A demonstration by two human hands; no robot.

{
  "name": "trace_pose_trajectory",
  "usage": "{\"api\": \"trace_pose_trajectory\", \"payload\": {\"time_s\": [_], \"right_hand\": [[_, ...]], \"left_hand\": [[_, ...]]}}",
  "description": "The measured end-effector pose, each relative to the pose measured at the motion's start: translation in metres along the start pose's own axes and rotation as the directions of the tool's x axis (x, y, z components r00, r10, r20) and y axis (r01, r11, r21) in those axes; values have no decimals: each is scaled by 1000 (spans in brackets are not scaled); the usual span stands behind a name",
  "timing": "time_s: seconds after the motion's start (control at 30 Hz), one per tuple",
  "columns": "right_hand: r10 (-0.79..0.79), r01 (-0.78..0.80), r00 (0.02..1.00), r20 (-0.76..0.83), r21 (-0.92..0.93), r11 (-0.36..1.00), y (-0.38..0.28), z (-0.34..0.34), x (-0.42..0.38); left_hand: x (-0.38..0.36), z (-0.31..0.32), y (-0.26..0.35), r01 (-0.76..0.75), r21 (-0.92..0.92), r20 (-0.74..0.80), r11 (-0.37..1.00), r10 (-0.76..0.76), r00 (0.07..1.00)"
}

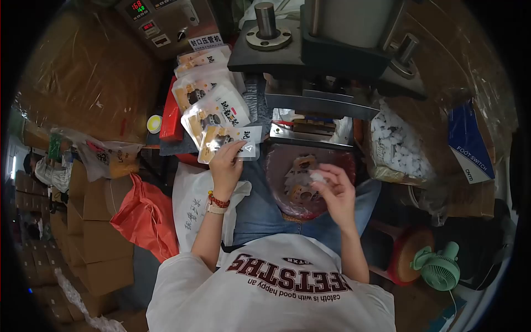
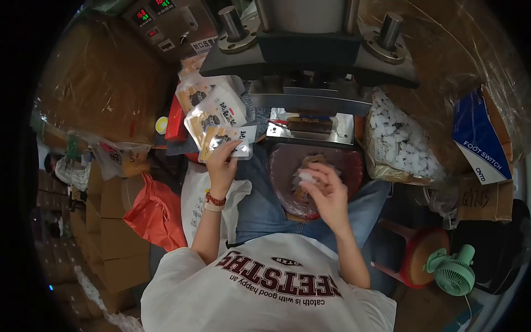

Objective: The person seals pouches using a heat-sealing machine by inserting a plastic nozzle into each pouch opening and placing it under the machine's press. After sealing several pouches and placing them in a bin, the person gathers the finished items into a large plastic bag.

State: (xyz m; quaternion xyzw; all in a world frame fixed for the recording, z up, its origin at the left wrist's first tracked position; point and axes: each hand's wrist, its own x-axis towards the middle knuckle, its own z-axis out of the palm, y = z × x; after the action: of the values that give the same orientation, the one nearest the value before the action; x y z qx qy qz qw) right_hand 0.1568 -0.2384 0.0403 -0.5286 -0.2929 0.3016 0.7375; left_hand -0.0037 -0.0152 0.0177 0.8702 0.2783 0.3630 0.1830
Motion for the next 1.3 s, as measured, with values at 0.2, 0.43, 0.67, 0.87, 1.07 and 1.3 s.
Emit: {"api": "trace_pose_trajectory", "payload": {"time_s": [0.2, 0.43, 0.67, 0.87, 1.07, 1.3], "right_hand": [[-200, 200, 980, 14, -29, 979, -40, 15, 5], [-367, 559, 825, 430, -528, 639, -39, 10, 34], [-249, 573, 816, 521, -678, 460, -49, -10, 35], [-433, 367, 896, 97, -711, 600, -64, -35, 21], [-354, 219, 925, -137, -569, 793, -63, -59, -6], [-267, 125, 952, -148, -609, 783, -55, -65, -20]], "left_hand": [[-11, -7, 58, 46, -218, -74, 975, -64, 995], [-7, -20, 93, -215, -80, 42, 973, 219, 975], [-11, 18, 88, 174, -443, 431, 879, 38, 902], [7, 71, 87, 774, -605, 727, 187, -266, 633], [49, 82, 92, 774, -633, 748, -31, -284, 600], [47, 87, 89, 795, -606, 763, -13, -292, 577]]}}
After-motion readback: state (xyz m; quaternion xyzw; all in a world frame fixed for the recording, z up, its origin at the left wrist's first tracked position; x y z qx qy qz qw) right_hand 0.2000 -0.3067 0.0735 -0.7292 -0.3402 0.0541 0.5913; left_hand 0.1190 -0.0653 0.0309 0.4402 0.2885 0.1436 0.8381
